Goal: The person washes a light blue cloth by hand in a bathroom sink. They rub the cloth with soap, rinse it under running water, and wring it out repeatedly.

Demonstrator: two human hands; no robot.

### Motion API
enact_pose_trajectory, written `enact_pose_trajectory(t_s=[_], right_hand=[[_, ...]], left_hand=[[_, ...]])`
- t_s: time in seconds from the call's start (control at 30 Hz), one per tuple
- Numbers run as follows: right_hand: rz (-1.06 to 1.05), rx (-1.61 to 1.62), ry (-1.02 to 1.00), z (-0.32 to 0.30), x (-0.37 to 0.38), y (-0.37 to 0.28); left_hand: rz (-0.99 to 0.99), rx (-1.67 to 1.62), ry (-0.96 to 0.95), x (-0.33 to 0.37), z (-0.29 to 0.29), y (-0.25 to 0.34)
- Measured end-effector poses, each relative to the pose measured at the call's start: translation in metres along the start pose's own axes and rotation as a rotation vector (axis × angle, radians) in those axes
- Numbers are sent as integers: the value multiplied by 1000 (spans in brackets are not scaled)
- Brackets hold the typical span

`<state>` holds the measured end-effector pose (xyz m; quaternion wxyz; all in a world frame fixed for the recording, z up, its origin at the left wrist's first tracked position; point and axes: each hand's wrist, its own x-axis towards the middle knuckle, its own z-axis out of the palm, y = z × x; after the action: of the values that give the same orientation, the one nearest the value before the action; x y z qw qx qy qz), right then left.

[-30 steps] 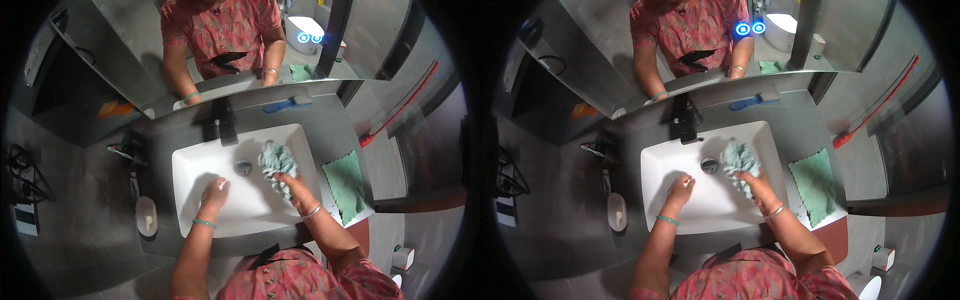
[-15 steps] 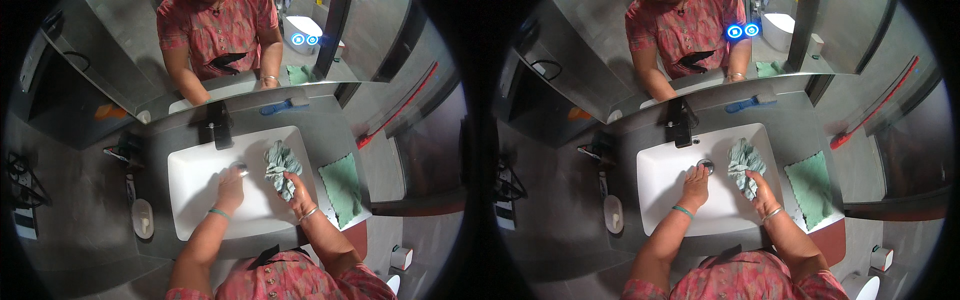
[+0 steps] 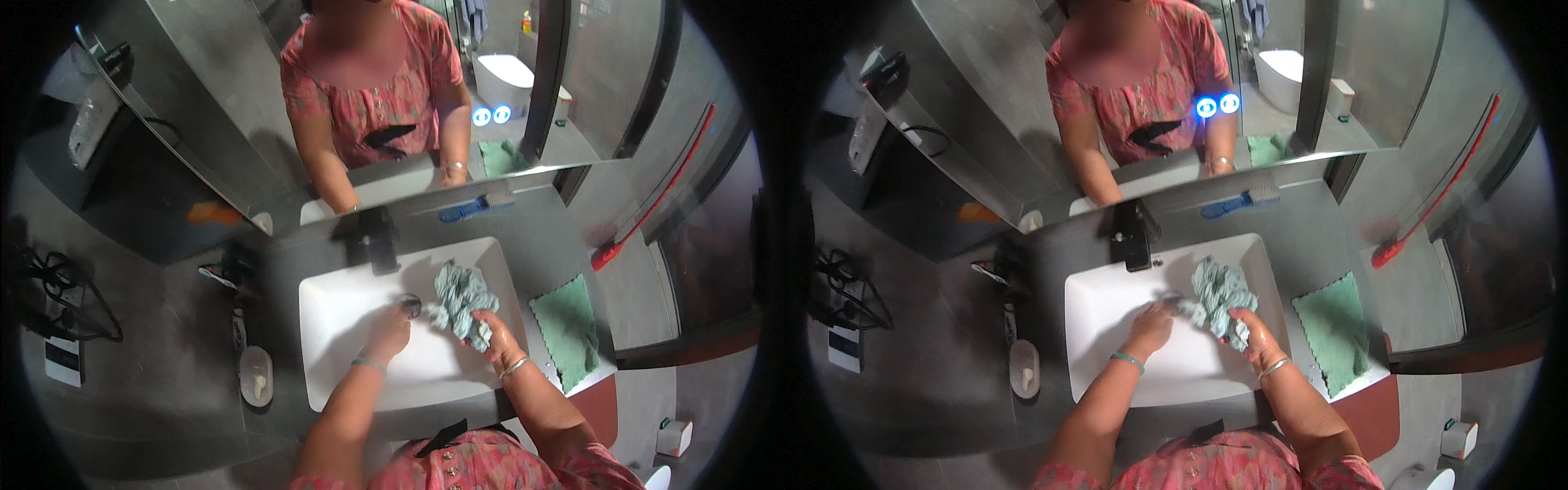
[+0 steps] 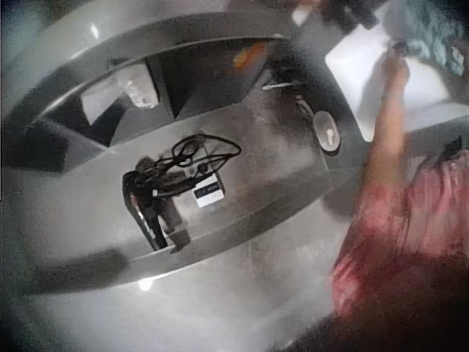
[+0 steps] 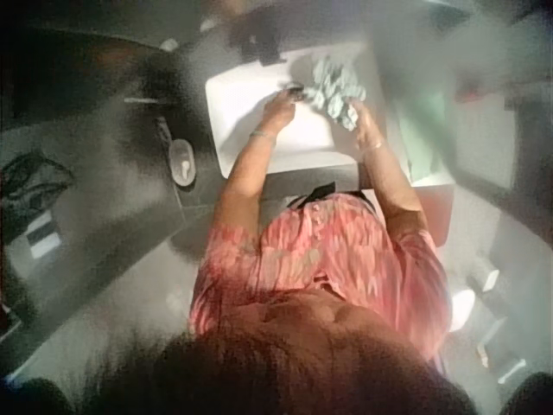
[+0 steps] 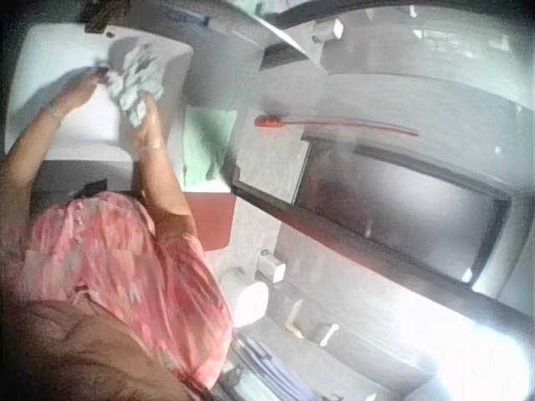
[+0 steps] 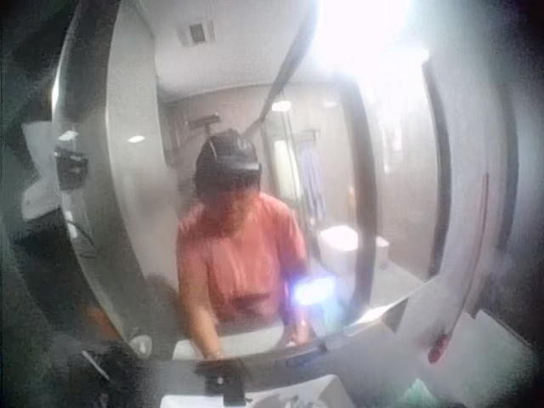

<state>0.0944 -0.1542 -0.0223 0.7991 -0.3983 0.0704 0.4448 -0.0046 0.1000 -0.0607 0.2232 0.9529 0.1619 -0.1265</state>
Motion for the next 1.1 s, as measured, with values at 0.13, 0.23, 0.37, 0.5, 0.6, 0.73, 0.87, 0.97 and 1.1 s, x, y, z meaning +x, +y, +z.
enact_pose_trajectory(t_s=[0.13,0.23,0.37,0.5,0.6,0.73,0.87,0.97,1.1], right_hand=[[39,-75,31,-6,5,5],[90,-70,0,-9,10,7],[62,-95,-31,-11,14,10],[71,-80,18,-12,13,7],[64,-74,35,-11,8,3],[64,-42,121,-6,0,-3],[64,42,207,-3,-5,-6],[82,128,202,-3,-7,-8],[72,147,185,-6,-5,-7]], left_hand=[[-237,-920,470,-6,-45,0],[-206,-1124,793,-6,-90,12],[-165,-1146,715,1,-152,37],[-310,-1105,542,15,-196,43],[-405,-1132,410,32,-208,37],[-401,-1205,293,56,-208,33],[-335,-1256,239,59,-206,36],[-272,-1320,172,43,-208,33],[-123,-846,-239,15,-215,17]])
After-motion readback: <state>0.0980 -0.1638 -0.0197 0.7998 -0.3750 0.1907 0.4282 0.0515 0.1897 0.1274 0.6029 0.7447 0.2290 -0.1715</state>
